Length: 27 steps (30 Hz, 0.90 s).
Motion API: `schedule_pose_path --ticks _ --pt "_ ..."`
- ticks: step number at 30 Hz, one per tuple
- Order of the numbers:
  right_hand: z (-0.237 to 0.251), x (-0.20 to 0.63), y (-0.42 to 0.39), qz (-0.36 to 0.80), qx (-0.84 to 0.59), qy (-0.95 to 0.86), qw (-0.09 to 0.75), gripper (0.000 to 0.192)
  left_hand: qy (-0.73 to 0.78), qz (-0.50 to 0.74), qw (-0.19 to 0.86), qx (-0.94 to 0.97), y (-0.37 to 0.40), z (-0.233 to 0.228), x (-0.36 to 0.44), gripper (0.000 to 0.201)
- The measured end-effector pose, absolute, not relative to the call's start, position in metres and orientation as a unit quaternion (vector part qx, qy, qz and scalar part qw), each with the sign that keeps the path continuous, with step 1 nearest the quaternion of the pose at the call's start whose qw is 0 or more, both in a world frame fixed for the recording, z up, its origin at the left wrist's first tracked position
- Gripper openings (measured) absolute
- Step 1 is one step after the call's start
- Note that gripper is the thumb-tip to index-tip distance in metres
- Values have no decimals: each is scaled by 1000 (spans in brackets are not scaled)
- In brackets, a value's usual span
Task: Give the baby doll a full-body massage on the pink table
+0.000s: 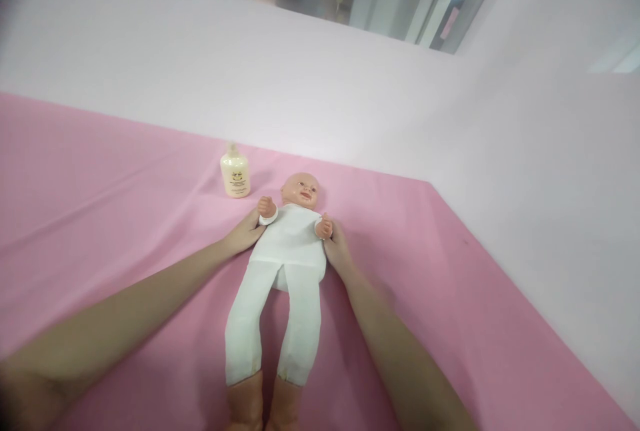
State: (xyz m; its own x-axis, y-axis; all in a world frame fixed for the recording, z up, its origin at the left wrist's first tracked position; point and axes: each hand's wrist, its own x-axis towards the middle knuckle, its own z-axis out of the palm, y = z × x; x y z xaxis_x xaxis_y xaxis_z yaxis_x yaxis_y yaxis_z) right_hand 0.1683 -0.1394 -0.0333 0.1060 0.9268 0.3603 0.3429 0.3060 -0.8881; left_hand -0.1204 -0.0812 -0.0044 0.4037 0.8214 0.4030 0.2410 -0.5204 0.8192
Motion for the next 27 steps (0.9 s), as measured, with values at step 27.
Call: schedule_pose_path --ticks 27 --pt "-25 164 -140 301 -524 -582 544 46 348 426 344 761 -80 -5 -121 33"
